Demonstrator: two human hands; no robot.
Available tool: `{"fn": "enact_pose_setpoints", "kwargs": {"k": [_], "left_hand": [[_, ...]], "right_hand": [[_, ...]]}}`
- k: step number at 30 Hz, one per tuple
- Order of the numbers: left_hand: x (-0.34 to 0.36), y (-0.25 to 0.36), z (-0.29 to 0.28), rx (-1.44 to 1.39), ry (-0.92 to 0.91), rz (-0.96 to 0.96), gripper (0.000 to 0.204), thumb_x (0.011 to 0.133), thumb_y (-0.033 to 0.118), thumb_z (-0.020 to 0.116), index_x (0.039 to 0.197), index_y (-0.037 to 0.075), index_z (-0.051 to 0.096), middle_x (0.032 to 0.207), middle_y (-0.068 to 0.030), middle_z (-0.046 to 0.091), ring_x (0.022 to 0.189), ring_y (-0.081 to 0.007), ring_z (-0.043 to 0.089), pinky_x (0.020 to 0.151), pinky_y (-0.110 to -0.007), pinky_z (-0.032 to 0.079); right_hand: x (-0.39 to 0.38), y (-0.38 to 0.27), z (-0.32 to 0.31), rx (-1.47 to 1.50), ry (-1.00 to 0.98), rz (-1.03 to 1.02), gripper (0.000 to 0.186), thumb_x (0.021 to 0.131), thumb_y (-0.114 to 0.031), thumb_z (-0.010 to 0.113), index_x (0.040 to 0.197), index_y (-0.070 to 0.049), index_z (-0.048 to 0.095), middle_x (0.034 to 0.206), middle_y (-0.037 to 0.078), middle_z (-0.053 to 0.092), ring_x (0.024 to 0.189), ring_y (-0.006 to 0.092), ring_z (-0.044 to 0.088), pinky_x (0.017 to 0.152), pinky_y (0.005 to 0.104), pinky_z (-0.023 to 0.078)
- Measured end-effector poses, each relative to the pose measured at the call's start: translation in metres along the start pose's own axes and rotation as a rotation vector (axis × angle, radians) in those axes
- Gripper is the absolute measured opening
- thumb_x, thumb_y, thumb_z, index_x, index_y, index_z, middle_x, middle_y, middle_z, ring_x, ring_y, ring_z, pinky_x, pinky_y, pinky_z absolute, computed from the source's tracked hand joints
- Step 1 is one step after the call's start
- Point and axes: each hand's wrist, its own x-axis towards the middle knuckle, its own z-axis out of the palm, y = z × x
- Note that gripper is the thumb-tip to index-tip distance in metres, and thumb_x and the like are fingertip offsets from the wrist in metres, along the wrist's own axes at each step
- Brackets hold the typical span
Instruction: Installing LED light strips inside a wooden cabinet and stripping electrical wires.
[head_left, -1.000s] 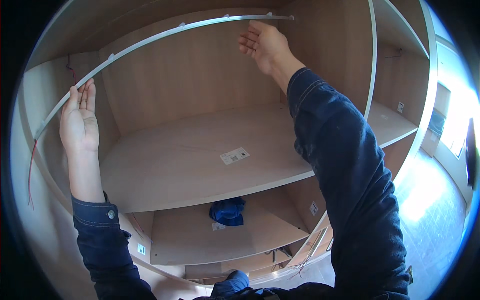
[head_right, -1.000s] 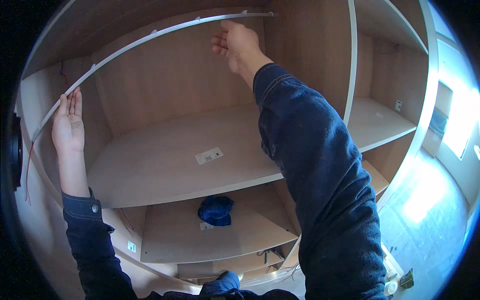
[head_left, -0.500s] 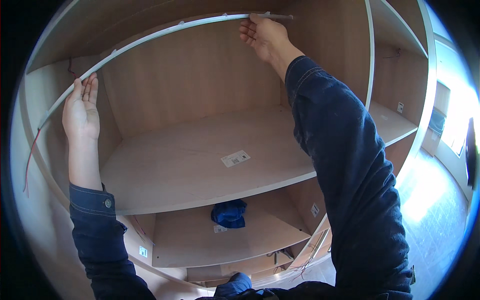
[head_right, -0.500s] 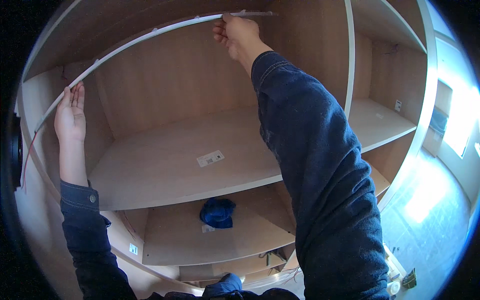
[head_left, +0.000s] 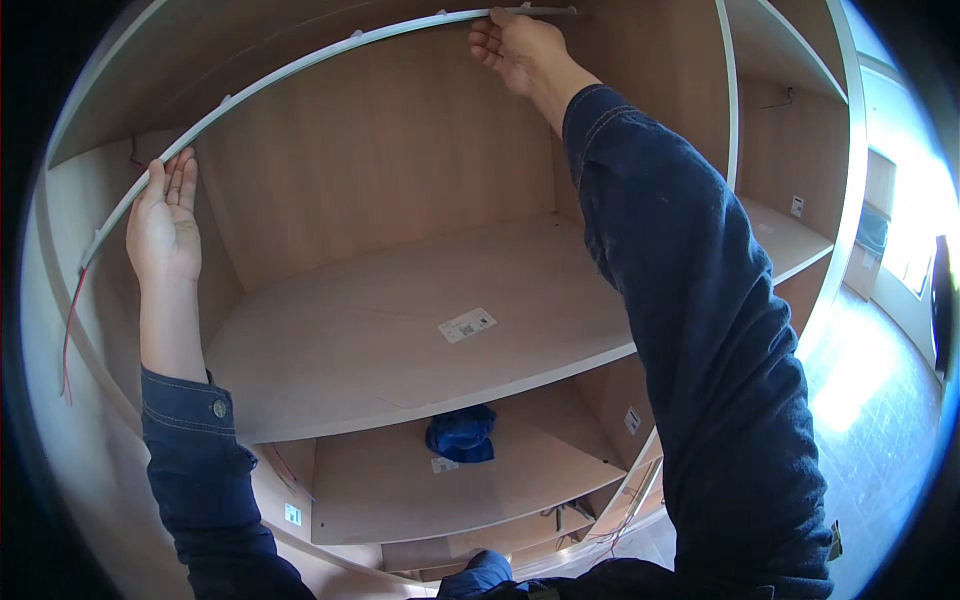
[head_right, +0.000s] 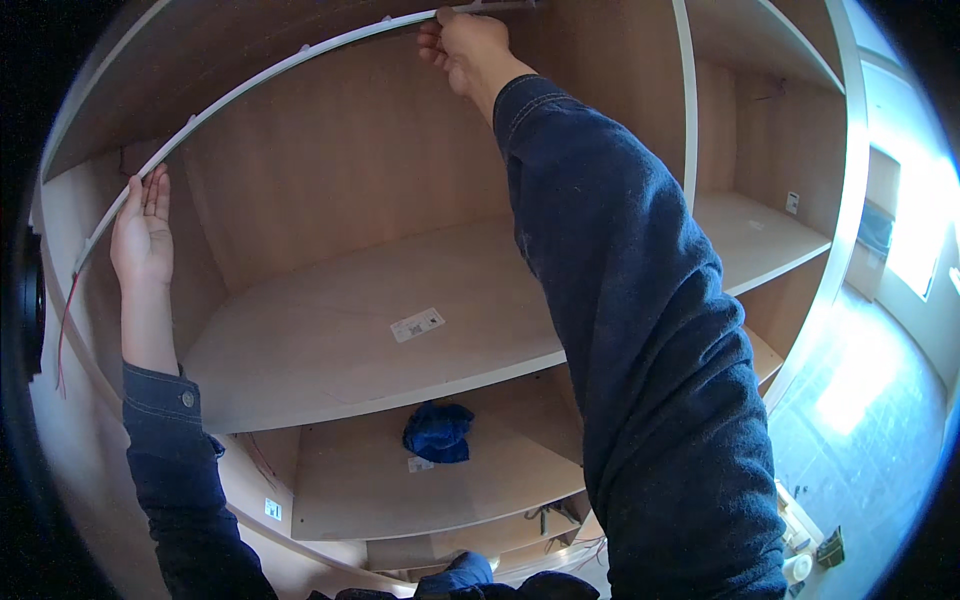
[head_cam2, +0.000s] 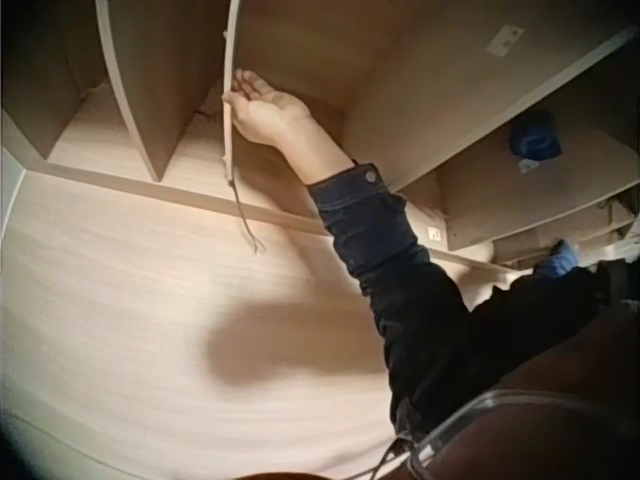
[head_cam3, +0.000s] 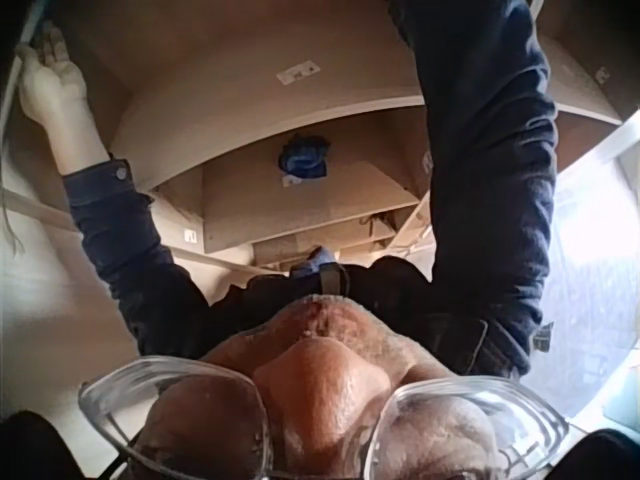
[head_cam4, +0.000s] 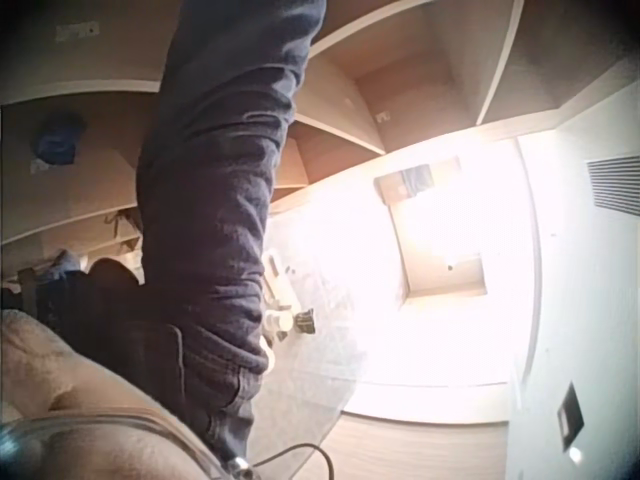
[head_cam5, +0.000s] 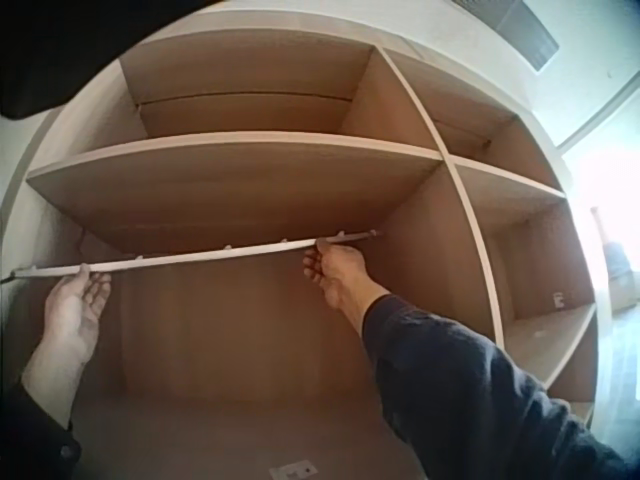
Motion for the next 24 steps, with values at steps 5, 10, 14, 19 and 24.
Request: {"fn": "enact_pose_setpoints", "kwargs": {"k": [5, 10, 14, 19, 24], "left_hand": [[0.010, -0.002, -0.005, 0.012, -0.025, 0.008, 0.025, 0.106, 0.006, 0.055, 0.117, -0.016, 0.051, 0.119, -0.0287, 0.061, 0.116, -0.0310, 0.065, 0.110, -0.037, 0.054], [0.013, -0.008, -0.001, 0.010, 0.010, -0.006, 0.025, 0.106, 0.005, 0.055, 0.117, -0.016, 0.051, 0.117, -0.0287, 0.063, 0.114, -0.0302, 0.066, 0.109, -0.036, 0.055], [0.015, -0.007, -0.002, 0.017, 0.012, -0.006, 0.025, 0.106, 0.005, 0.055, 0.118, -0.016, 0.052, 0.116, -0.0286, 0.063, 0.112, -0.0298, 0.067, 0.107, -0.036, 0.056], [0.017, -0.011, -0.002, -0.003, -0.006, 0.001, 0.024, 0.106, 0.005, 0.054, 0.118, -0.016, 0.051, 0.116, -0.0287, 0.063, 0.111, -0.0304, 0.068, 0.106, -0.036, 0.057], [0.021, -0.014, -0.005, -0.016, -0.013, 0.006, 0.024, 0.106, 0.004, 0.054, 0.118, -0.016, 0.051, 0.116, -0.0288, 0.063, 0.111, -0.0312, 0.068, 0.105, -0.036, 0.057]], "right_hand": [[0.006, -0.007, -0.004, -0.014, 0.032, -0.019, 0.025, 0.103, -0.013, 0.058, 0.118, 0.007, 0.058, 0.105, 0.018, 0.067, 0.093, 0.0249, 0.067, 0.079, 0.0351, 0.060], [0.007, -0.009, -0.001, -0.027, 0.073, -0.051, 0.025, 0.103, -0.013, 0.058, 0.119, 0.007, 0.059, 0.105, 0.018, 0.067, 0.094, 0.0251, 0.067, 0.080, 0.0352, 0.060], [0.005, -0.012, 0.000, -0.028, 0.091, -0.068, 0.025, 0.103, -0.013, 0.058, 0.119, 0.007, 0.059, 0.105, 0.018, 0.067, 0.094, 0.0252, 0.068, 0.080, 0.0354, 0.060], [0.002, -0.016, -0.002, -0.034, 0.095, -0.079, 0.025, 0.103, -0.013, 0.059, 0.119, 0.007, 0.059, 0.106, 0.018, 0.067, 0.095, 0.0254, 0.068, 0.081, 0.0355, 0.060], [-0.003, -0.020, -0.006, -0.043, 0.087, -0.088, 0.025, 0.103, -0.013, 0.059, 0.119, 0.007, 0.059, 0.106, 0.018, 0.067, 0.096, 0.0256, 0.068, 0.082, 0.0357, 0.061]]}}
